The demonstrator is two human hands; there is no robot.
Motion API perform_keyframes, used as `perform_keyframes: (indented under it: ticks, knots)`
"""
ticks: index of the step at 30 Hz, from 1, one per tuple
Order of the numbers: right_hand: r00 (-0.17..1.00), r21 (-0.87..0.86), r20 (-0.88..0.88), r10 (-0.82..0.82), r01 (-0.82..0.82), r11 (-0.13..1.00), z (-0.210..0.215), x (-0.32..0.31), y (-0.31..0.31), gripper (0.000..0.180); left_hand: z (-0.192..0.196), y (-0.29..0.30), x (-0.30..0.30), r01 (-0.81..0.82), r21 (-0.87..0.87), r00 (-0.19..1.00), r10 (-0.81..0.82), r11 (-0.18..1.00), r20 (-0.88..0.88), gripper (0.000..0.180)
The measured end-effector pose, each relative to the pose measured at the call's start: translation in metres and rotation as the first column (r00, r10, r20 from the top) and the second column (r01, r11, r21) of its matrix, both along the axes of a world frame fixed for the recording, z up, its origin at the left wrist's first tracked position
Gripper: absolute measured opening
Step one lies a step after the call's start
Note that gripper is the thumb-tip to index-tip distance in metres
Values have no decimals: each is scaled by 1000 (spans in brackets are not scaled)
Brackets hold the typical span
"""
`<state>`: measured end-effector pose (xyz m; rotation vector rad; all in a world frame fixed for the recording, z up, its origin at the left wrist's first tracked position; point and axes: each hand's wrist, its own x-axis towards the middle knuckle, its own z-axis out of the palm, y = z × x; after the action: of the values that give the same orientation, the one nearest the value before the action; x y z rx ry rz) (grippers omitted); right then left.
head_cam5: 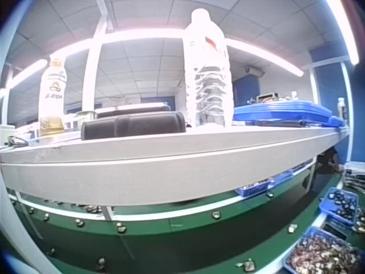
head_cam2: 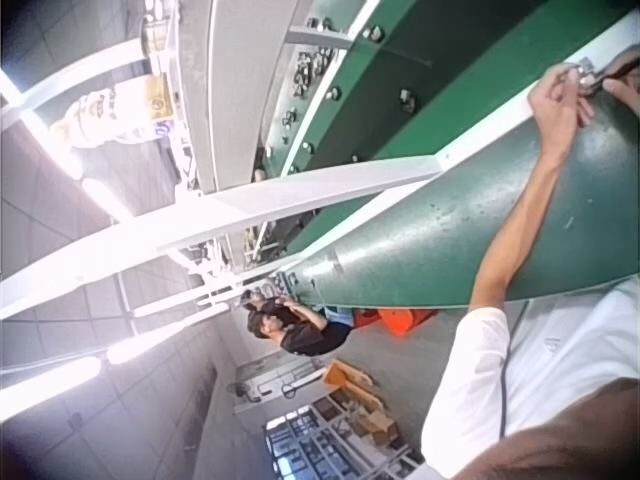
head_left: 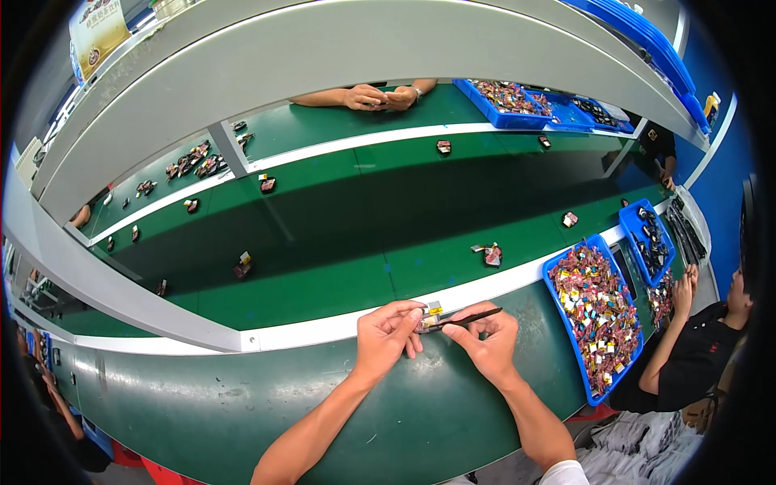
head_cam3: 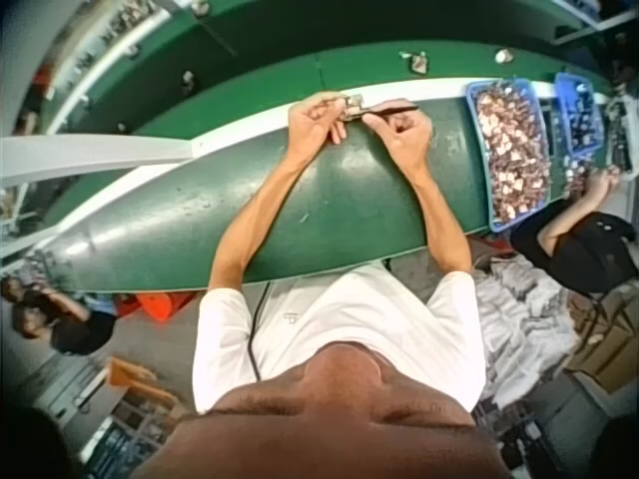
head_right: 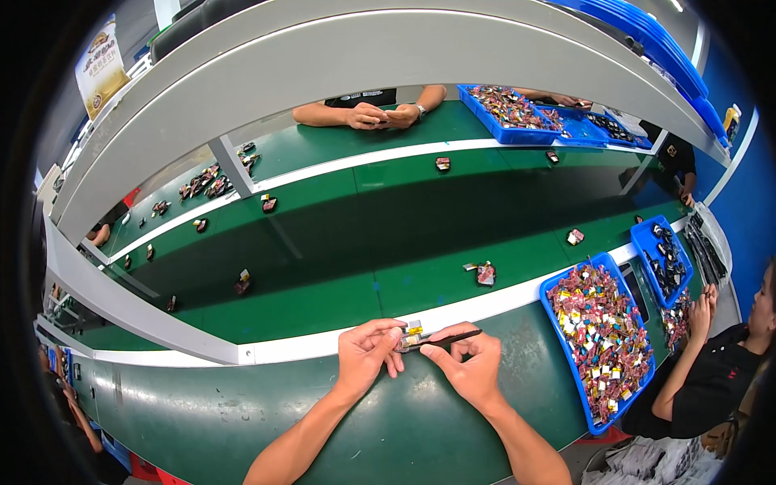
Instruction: Assembling or inspecting small electronic or mechanical components on a factory production line using tweezers.
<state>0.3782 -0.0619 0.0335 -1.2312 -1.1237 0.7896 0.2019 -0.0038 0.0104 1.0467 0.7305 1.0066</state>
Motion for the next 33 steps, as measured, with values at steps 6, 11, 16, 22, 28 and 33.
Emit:
perform_keyframes:
  ticks: [6,11,16,22,28,33]
  knots:
    - [970,116,244,-18,-11,993,-4,-2,3,13,-1,-1,-3,-19,-5,999,19,1000,-30,21]
    - [948,108,316,-39,5,994,0,-1,0,9,-1,-1,-1,1,1,999,-1,1000,-45,22]
    - [924,163,375,-67,5,987,2,-2,-2,10,3,0,0,23,-23,999,-23,999,-31,21]
    - [903,199,423,-82,-4,980,4,-8,-2,10,3,0,-1,34,-19,998,-35,999,-61,22]
    - [871,302,483,-95,-64,951,0,-7,-1,13,3,-3,4,-7,13,993,9,1000,-120,20]
    - [853,356,505,-130,-68,932,-5,-8,0,14,3,-4,7,-40,49,984,48,998,-170,18]
